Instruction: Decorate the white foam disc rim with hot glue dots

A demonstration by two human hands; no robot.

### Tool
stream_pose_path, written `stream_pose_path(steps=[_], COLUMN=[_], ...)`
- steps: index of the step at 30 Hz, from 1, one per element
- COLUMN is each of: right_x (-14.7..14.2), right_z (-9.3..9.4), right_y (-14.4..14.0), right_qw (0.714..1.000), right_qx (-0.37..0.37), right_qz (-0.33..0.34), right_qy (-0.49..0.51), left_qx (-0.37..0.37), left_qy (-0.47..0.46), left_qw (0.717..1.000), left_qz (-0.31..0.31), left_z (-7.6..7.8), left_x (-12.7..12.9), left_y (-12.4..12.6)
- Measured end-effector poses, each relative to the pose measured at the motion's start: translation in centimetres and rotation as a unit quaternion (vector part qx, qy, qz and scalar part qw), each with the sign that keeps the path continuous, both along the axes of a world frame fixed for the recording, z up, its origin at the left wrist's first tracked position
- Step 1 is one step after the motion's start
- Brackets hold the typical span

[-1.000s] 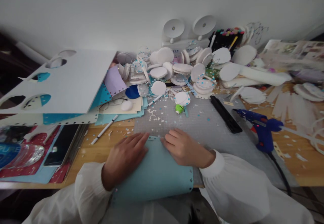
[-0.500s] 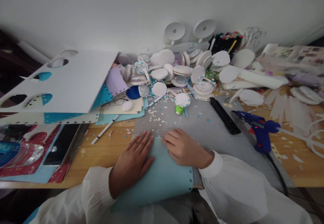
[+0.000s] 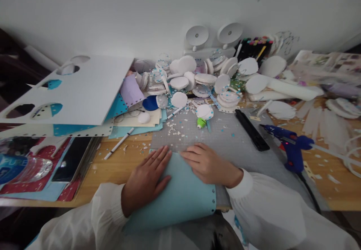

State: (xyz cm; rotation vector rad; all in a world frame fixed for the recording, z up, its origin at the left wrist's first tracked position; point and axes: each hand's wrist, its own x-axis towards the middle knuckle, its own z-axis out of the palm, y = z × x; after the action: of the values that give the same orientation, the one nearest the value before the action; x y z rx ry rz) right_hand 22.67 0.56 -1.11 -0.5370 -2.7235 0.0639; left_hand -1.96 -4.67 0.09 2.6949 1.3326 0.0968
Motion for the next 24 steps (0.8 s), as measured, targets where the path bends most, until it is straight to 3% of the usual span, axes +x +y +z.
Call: stream_pose_path(steps=[17, 24], right_x=[4.5, 4.8], right_z=[0.3, -0.2], right_y=[-2.0, -2.3], right_qw=[0.999, 0.997], right_qx=[-0.038, -0.047], right_qz=[-0.037, -0.059], right_qy=[0.006, 0.023], left_qx=[0.026, 0.019], left_qy=[0.010, 0.007], left_qw=[0.999, 1.000], left_qz=[0.018, 0.017], left_z=[-0.1, 0.0], left_x=[-0.7, -0.7], left_y=[-0.5, -0.5])
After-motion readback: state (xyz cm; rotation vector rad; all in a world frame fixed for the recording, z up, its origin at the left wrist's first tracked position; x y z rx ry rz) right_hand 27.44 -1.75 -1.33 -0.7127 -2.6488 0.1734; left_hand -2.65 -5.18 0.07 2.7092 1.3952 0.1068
